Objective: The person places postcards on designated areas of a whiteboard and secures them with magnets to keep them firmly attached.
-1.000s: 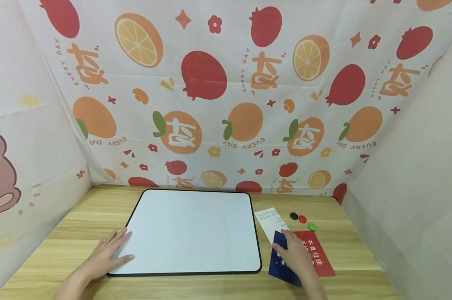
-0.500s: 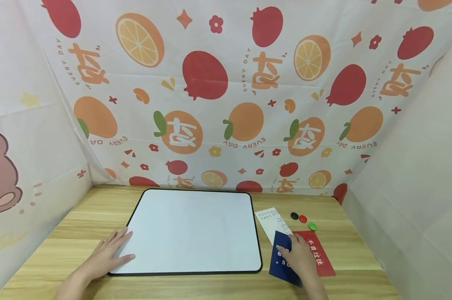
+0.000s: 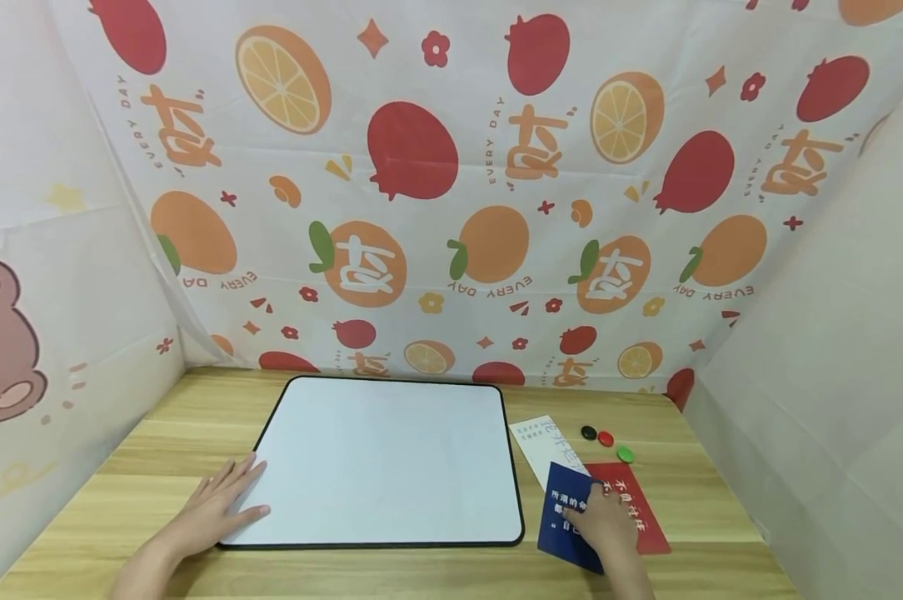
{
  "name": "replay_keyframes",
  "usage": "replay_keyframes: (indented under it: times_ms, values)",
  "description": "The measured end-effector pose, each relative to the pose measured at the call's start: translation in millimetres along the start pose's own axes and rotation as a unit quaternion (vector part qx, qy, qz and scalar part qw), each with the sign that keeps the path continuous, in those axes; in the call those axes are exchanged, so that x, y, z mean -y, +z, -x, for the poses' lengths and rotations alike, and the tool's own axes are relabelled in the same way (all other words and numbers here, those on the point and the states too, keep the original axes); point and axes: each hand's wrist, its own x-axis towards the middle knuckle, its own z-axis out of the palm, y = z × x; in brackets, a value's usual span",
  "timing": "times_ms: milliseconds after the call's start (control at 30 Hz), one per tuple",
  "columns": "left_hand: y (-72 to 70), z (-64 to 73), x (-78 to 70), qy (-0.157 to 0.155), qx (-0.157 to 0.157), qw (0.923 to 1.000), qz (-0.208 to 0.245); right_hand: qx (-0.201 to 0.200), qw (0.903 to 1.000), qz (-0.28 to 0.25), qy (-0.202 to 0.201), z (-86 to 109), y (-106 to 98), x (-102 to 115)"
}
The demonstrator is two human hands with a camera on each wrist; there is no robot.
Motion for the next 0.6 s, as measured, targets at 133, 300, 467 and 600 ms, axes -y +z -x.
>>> replay_keyframes:
  times_ms: [133,300,467,600]
  values:
    - [-0.5,-0.2,0.3,0.001,-0.003,1.0000,0.001,0.013,0.9999,0.004,-0.009,0.3,-1.3,-0.5]
    - [0.3,0.2,1.3,-0.001,-0.004,1.0000,0.002,0.020,0.9997,0.007,-0.009,-0.5,-1.8,-0.1]
    - [0.6,0.1,1.9,0.003,-0.004,1.0000,0.006,0.023,0.9997,0.012,-0.003,-2.4,-0.4,-1.9]
    - [0.0,0.6,1.3,-0.003,0.000,1.0000,0.010,0.024,0.9996,0.011,-0.003,-3.6,0.1,-2.2]
